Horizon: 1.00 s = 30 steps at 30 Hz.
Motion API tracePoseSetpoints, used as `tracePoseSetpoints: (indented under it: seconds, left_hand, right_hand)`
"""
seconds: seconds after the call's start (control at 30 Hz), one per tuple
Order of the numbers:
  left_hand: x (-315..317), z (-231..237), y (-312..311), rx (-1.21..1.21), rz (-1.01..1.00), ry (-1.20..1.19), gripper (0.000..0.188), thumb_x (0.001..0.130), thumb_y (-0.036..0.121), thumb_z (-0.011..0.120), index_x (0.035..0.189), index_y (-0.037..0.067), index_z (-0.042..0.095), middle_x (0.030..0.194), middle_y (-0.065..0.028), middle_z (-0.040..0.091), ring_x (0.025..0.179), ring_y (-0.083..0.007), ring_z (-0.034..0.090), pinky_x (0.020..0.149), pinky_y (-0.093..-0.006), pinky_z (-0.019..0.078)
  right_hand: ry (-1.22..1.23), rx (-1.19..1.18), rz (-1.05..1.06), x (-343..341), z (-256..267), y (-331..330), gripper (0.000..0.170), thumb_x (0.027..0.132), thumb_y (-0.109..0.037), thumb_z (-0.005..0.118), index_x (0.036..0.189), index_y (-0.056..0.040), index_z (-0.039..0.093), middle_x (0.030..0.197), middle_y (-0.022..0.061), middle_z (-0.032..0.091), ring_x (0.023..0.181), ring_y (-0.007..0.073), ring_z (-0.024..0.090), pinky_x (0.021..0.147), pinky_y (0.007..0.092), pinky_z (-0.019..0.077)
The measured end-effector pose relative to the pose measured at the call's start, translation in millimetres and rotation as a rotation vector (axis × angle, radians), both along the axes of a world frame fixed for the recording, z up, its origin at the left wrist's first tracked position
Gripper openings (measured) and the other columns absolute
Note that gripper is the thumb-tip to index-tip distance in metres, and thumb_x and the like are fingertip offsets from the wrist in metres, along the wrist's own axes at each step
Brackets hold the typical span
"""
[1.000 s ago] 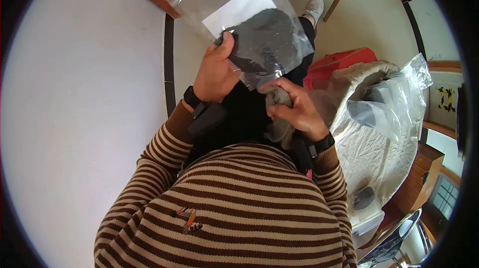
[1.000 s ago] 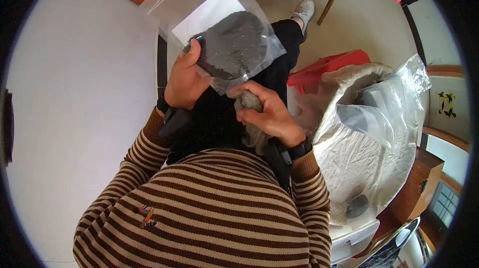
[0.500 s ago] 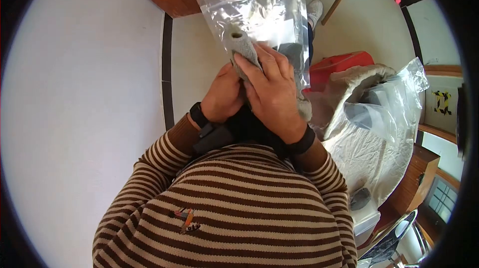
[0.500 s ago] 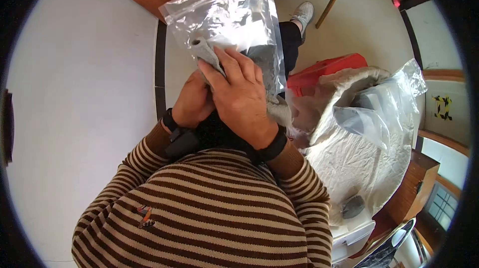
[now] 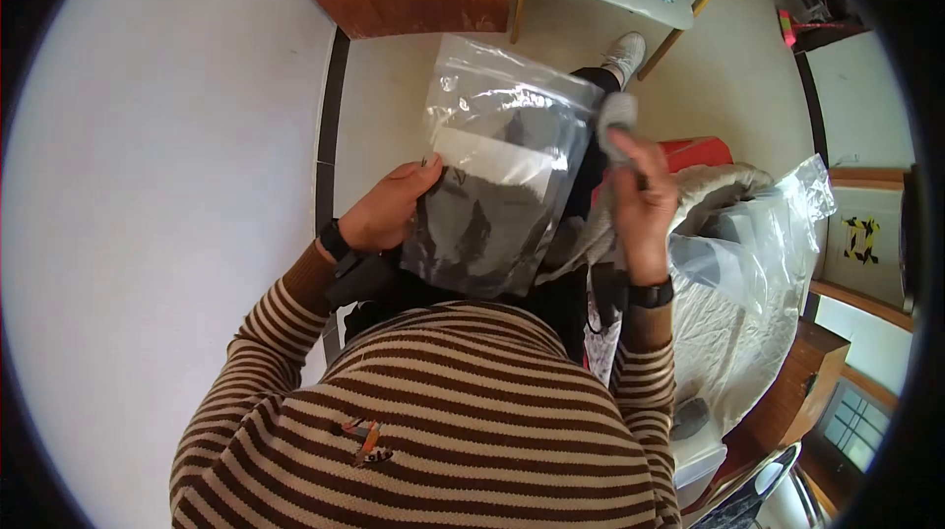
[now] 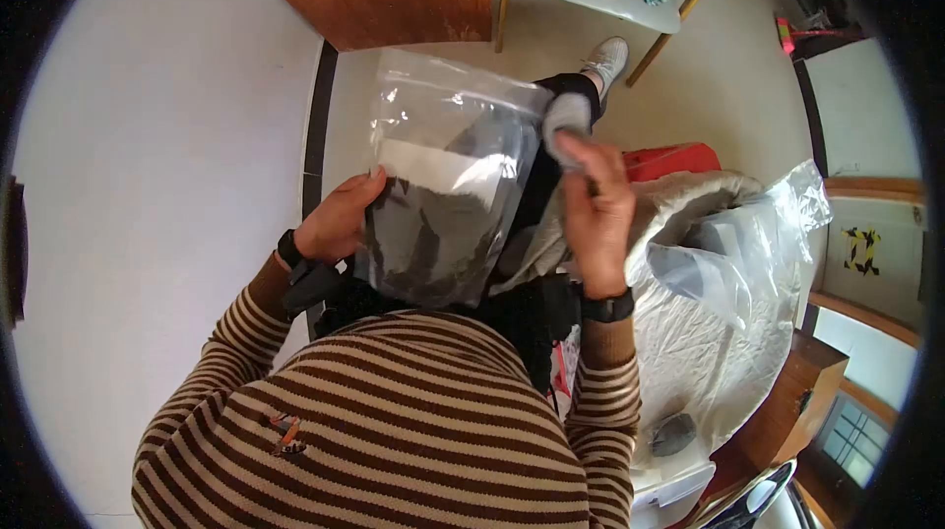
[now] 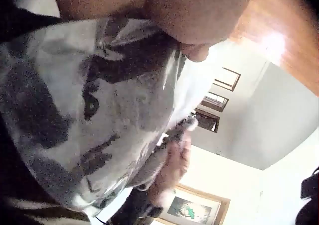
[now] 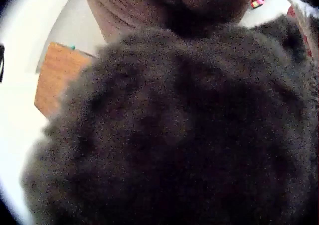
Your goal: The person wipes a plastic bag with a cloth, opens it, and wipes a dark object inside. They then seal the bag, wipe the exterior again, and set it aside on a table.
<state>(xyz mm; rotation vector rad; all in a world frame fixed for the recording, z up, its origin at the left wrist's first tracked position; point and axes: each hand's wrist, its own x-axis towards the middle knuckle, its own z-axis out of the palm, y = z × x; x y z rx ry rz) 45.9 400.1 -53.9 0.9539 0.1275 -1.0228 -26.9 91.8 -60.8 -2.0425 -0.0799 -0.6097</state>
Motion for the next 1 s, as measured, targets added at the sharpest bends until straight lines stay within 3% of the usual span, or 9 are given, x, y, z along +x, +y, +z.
tracePoseSetpoints:
  seconds: [0.03,0.1,0.2,0.27,0.37,0.5,0.73,0.9,1.0]
  left_hand:
    - [-0.7,-3.0,5.9,-0.004,-0.033,0.014,0.045,0.106,0.035,0.036,0.132,0.0,0.05,0.124,-0.0094,0.061,0.114,-0.0185,0.059,0.098,-0.0339,0.0481]
    - [-2.0,-6.1,8.7,-0.015,-0.111,0.041,0.043,0.106,0.032,0.039,0.13,-0.001,0.051,0.123,-0.0084,0.062,0.111,-0.0175,0.06,0.097,-0.0325,0.0483]
    - [-7.1,4.6,-9.1,0.106,-0.148,-0.067,0.037,0.105,0.029,0.042,0.124,-0.001,0.056,0.114,-0.0061,0.064,0.102,-0.0136,0.06,0.09,-0.0292,0.0496]
    - [-7.1,3.5,-15.0,0.163,-0.163,-0.123,0.035,0.105,0.027,0.044,0.121,-0.001,0.058,0.11,-0.0049,0.065,0.097,-0.0116,0.06,0.086,-0.0276,0.0502]
    - [-0.8,-12.2,-11.9,0.13,-0.257,-0.252,0.032,0.104,0.024,0.046,0.121,-0.001,0.058,0.109,-0.0023,0.064,0.094,-0.009,0.058,0.084,-0.0262,0.0491]
    - [5.4,-12.5,-6.3,0.133,-0.282,-0.305,0.031,0.104,0.023,0.047,0.122,0.0,0.059,0.108,-0.001,0.064,0.094,-0.0087,0.057,0.084,-0.0262,0.0483]
    - [7.1,-2.8,-4.0,0.129,-0.259,-0.366,0.031,0.104,0.023,0.048,0.121,-0.001,0.06,0.107,-0.0003,0.064,0.094,-0.0081,0.056,0.087,-0.026,0.0467]
    - [17.9,-9.9,5.3,0.227,-0.406,-0.387,0.033,0.103,0.023,0.049,0.124,-0.002,0.058,0.108,-0.0002,0.063,0.095,-0.0085,0.056,0.088,-0.0254,0.0463]
    - [28.5,-17.2,-0.6,0.161,-0.332,-0.492,0.035,0.102,0.022,0.052,0.128,0.0,0.055,0.108,-0.0005,0.063,0.096,-0.0091,0.057,0.088,-0.0251,0.0464]
  right_hand:
    - [0.003,0.0,0.004,-1.3,11.4,1.7,0.044,0.08,0.014,0.052,0.117,-0.0044,0.067,0.12,0.012,0.061,0.108,0.0229,0.059,0.094,0.032,0.0455]
    - [0.036,0.36,-0.123,-1.2,51.2,9.1,0.045,0.079,0.013,0.056,0.119,-0.0032,0.064,0.118,0.0088,0.062,0.11,0.0207,0.058,0.094,0.0316,0.0452]
    - [-0.032,0.069,0.078,13.5,88.8,44.4,0.045,0.079,0.008,0.061,0.121,-0.0051,0.063,0.119,0.0102,0.061,0.11,0.0239,0.058,0.094,0.0312,0.0457]
    - [-0.061,-0.186,0.222,27.8,75.7,80.2,0.042,0.077,0.005,0.064,0.117,-0.0062,0.065,0.12,0.0128,0.059,0.108,0.0301,0.058,0.092,0.0335,0.0476]
    - [-0.043,-0.32,0.338,48.1,20.8,106.0,0.039,0.076,0.004,0.065,0.114,-0.0067,0.065,0.119,0.0151,0.058,0.104,0.0358,0.055,0.089,0.0382,0.0487]
    - [-0.039,-0.36,0.218,62.8,-9.8,101.2,0.039,0.074,0.004,0.065,0.112,-0.0064,0.066,0.118,0.0152,0.059,0.102,0.0367,0.054,0.087,0.0412,0.0483]
    - [-0.12,-0.512,-0.016,67.7,3.0,56.1,0.039,0.077,0.007,0.059,0.113,-0.0055,0.065,0.111,0.016,0.062,0.105,0.0357,0.056,0.09,0.0418,0.0479]
    - [0.012,-0.336,-0.09,56.2,-6.7,14.1,0.037,0.078,0.008,0.055,0.111,-0.0054,0.065,0.107,0.0155,0.062,0.102,0.0349,0.058,0.088,0.0385,0.0489]
    - [0.115,-0.187,-0.048,48.0,-11.1,4.3,0.037,0.08,0.009,0.053,0.112,-0.0048,0.064,0.108,0.0162,0.062,0.103,0.0358,0.059,0.09,0.0379,0.0485]
